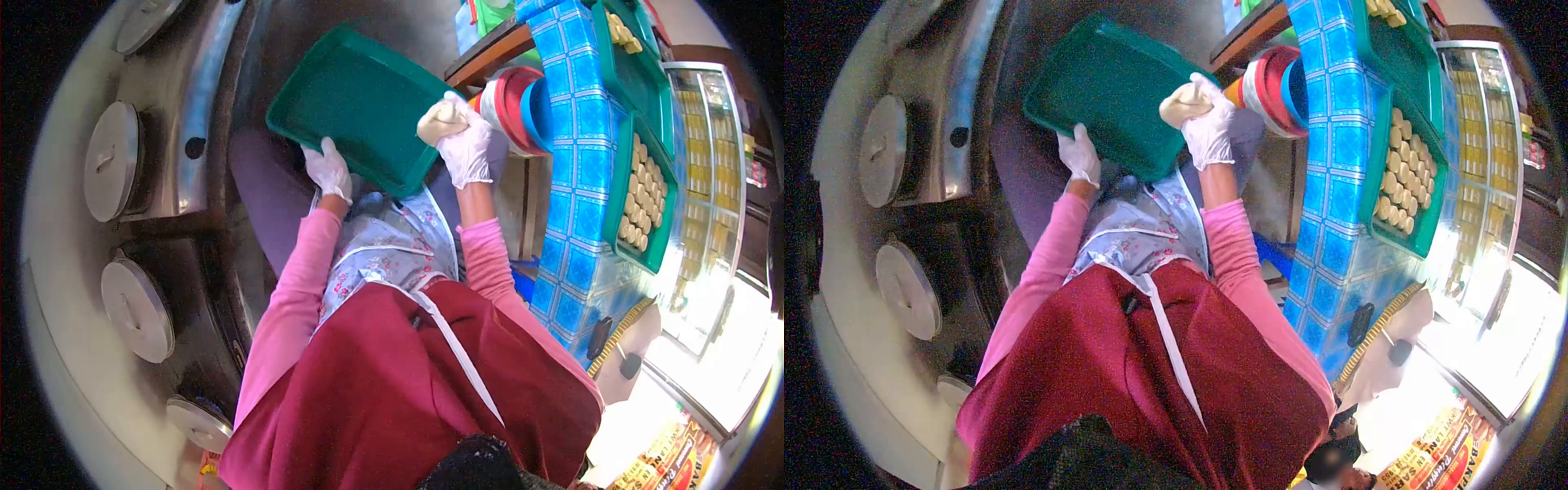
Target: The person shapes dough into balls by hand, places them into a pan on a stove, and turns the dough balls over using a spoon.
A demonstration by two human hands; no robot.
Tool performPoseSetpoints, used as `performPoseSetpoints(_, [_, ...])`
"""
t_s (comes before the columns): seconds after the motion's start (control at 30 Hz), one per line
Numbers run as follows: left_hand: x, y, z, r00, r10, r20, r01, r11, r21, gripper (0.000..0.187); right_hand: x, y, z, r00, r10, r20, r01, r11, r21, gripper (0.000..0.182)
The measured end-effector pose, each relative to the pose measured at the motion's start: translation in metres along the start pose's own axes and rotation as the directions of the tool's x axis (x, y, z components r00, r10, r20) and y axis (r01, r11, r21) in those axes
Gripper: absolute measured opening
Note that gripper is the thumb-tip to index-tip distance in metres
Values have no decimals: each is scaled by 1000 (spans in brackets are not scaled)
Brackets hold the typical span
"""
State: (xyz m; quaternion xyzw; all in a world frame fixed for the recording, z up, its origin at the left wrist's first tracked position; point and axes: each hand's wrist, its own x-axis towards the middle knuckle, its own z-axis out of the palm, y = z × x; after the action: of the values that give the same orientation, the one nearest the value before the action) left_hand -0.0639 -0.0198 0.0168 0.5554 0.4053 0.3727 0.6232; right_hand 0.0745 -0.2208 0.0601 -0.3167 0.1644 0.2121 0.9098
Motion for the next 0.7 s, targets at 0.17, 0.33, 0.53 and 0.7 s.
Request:
performPoseSetpoints(0.17, [-31, 3, -1, 906, -422, 27, 423, 900, -104, 77, -51, 11, 62, 833, -448, 324, 542, 543, -642, 32])
performPoseSetpoints(0.33, [-29, -5, 0, 769, -638, 35, 630, 749, -203, 52, -46, 39, 2, 756, -116, 644, 621, -185, -762, 28])
performPoseSetpoints(0.53, [-30, -54, -38, 488, -652, 580, 801, 599, 0, 47, -65, 12, 7, 738, -427, 522, 494, -185, -850, 21])
performPoseSetpoints(0.7, [-33, 72, -22, 499, -491, 714, 321, 870, 374, 51, -64, 24, 19, 770, -11, 638, 513, -585, -628, 51])
